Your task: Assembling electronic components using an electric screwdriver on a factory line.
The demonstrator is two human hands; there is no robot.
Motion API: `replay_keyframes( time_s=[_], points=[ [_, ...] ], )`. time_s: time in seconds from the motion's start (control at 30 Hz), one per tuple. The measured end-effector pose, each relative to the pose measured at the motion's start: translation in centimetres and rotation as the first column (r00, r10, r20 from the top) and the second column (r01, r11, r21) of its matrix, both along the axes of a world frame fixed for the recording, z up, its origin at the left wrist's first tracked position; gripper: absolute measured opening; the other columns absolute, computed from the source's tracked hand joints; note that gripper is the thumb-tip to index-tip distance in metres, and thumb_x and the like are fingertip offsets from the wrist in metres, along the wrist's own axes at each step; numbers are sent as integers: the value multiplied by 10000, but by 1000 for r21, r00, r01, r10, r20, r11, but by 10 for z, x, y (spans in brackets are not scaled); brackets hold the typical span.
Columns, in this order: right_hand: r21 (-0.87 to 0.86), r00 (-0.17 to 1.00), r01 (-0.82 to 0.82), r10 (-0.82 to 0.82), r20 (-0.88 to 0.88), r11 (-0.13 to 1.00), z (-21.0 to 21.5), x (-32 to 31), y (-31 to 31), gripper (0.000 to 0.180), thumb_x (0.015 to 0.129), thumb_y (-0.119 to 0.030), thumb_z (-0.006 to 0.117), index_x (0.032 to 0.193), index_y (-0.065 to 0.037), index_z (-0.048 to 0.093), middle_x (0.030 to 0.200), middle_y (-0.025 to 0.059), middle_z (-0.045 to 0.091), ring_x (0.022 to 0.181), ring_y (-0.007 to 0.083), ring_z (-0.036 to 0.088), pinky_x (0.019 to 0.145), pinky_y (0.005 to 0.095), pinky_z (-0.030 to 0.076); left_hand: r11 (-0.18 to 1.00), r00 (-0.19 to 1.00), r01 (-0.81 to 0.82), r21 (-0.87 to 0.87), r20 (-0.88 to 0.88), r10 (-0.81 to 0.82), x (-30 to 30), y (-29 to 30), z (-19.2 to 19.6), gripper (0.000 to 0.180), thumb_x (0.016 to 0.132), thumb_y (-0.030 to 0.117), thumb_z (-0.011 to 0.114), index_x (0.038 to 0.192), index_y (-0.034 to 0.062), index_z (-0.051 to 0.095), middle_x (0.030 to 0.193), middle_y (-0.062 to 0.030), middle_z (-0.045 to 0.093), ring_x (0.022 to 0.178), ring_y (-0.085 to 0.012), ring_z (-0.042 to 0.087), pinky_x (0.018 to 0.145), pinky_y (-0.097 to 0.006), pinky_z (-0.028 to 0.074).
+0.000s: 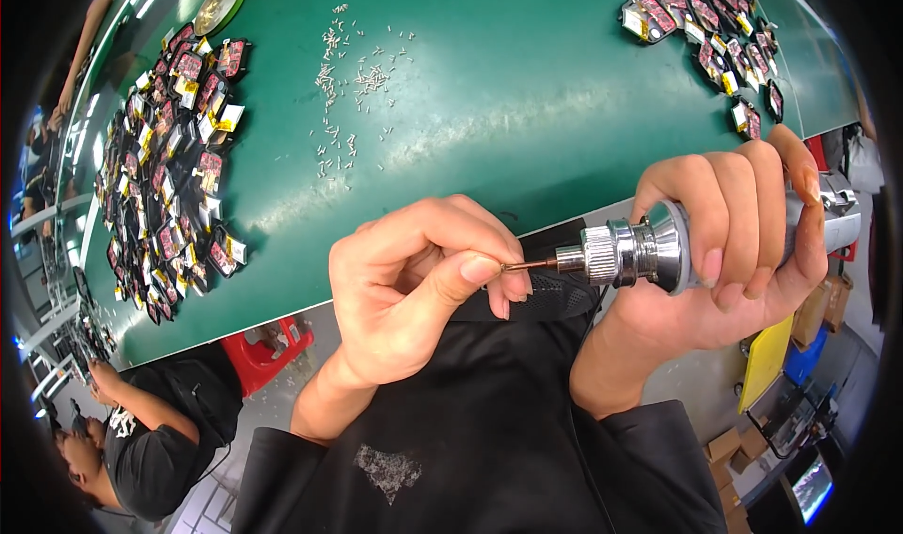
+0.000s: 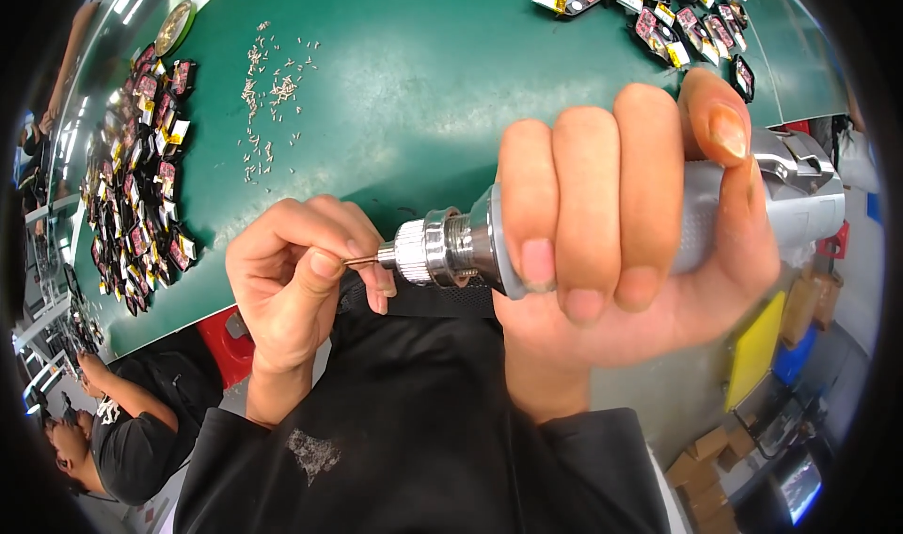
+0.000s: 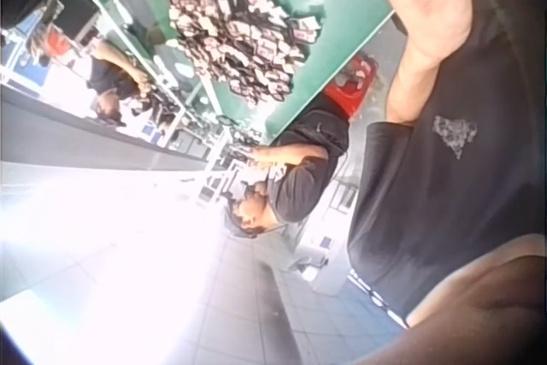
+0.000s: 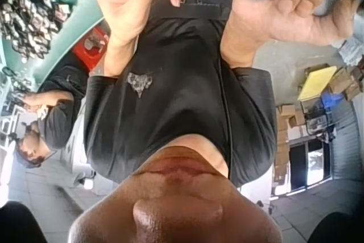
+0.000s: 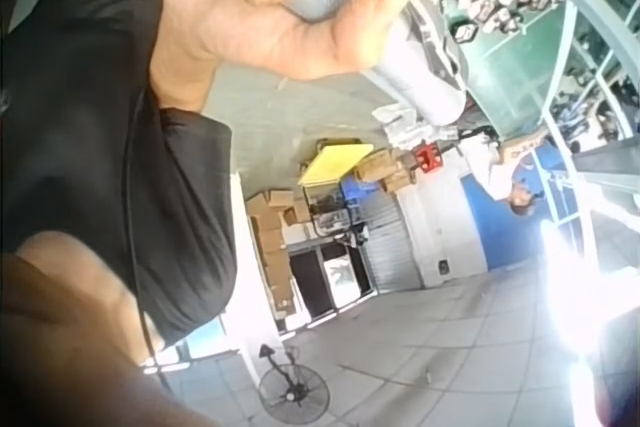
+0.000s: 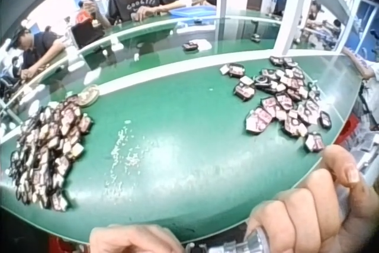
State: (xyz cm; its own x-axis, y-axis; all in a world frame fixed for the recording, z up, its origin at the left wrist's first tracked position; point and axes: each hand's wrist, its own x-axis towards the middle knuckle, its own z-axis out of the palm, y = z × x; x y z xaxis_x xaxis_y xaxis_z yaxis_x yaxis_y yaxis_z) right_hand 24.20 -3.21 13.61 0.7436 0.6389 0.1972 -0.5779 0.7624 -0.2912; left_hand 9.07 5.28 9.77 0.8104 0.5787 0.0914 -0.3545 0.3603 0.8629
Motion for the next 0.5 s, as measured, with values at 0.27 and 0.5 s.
replay_keyframes(
  time_s=[0.27, 0.5],
  points=[
    [-91, 990, 35, -22, 142, 995, 7, -5, -7, 132, 835, -140, 536, 910, -47, 480, 476, -44, 408, 369, 81, 389, 469, 241, 362, 880, 983, -35, 473, -144, 117, -2, 1, 5, 177, 923, 83, 581, 852, -76, 553, 754, -168, 592, 597, -186, 564, 527, -274, 477],
    [-96, 989, 0, 14, 145, 995, -4, 3, -1, 124, 859, -134, 517, 927, -36, 483, 484, -41, 394, 379, 78, 385, 471, 242, 362, 887, 950, -107, 448, -218, 225, 5, -4, 2, 38, 791, -98, 624, 804, -73, 598, 710, -121, 619, 593, -161, 578, 547, -261, 457]
  ],
)
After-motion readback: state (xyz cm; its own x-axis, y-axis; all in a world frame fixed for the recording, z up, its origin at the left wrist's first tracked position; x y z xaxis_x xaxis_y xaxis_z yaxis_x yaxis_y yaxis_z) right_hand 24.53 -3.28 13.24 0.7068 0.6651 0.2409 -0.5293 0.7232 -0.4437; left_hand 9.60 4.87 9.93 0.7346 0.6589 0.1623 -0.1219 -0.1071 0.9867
